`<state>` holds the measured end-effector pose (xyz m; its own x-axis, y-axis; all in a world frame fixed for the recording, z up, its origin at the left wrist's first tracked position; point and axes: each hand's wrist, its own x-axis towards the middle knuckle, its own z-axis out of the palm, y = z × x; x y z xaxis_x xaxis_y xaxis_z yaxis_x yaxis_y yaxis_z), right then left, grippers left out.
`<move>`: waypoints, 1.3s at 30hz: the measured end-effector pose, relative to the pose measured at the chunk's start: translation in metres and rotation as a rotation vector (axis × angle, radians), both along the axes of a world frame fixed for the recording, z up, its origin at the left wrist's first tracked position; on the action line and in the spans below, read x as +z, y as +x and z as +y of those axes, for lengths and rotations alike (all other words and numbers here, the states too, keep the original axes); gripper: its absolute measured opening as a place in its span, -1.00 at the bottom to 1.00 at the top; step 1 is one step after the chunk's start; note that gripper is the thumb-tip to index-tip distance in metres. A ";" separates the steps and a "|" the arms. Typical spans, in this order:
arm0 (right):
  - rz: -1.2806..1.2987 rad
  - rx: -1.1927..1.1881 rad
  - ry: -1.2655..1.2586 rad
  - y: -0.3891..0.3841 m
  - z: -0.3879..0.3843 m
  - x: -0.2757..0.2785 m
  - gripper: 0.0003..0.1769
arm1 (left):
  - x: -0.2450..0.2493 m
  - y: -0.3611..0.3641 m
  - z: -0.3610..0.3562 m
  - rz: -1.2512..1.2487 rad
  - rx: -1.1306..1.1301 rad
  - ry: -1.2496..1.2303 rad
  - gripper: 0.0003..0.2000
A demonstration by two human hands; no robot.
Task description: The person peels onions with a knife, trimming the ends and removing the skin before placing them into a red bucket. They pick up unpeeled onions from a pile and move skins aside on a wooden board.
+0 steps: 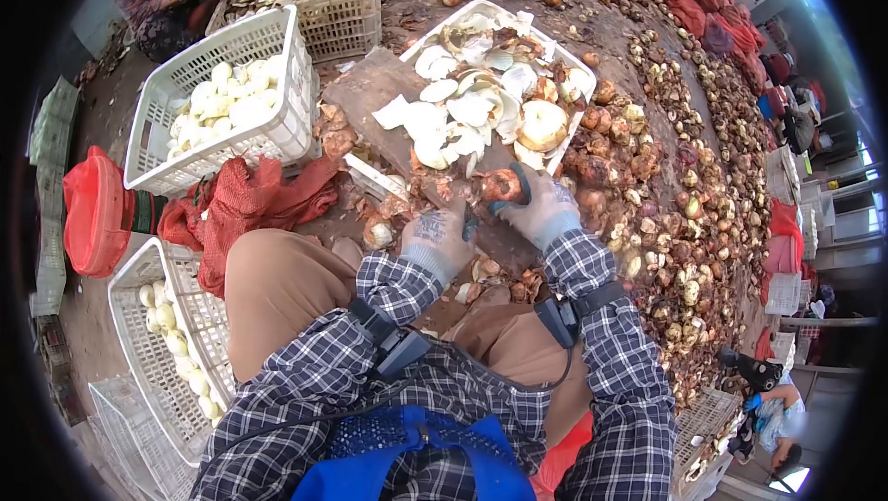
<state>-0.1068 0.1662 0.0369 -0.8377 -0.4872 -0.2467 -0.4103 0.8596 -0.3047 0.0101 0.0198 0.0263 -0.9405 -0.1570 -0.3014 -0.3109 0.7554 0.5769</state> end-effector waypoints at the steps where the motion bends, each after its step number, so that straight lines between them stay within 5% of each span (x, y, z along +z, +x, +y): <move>1: -0.001 -0.011 -0.008 0.001 -0.001 0.001 -0.19 | -0.004 -0.002 0.001 0.000 -0.010 -0.002 -0.60; 24: -0.039 -0.121 -0.113 0.008 -0.009 0.002 -0.30 | -0.006 -0.034 0.005 -0.131 -0.014 0.081 -0.69; 29: 0.020 -0.117 -0.135 0.005 -0.004 -0.010 -0.28 | 0.009 0.004 0.001 -0.173 -0.063 0.109 -0.65; 32: 0.205 -0.069 -0.071 0.015 -0.009 -0.001 -0.23 | -0.002 0.006 0.001 -0.207 -0.030 0.125 -0.60; 36: 0.148 0.035 0.214 0.033 -0.036 0.031 -0.16 | -0.002 0.007 -0.005 -0.247 -0.062 0.124 -0.60; 39: 0.083 -0.194 -0.166 0.009 -0.015 0.001 -0.37 | -0.005 0.006 -0.007 -0.197 -0.066 0.062 -0.59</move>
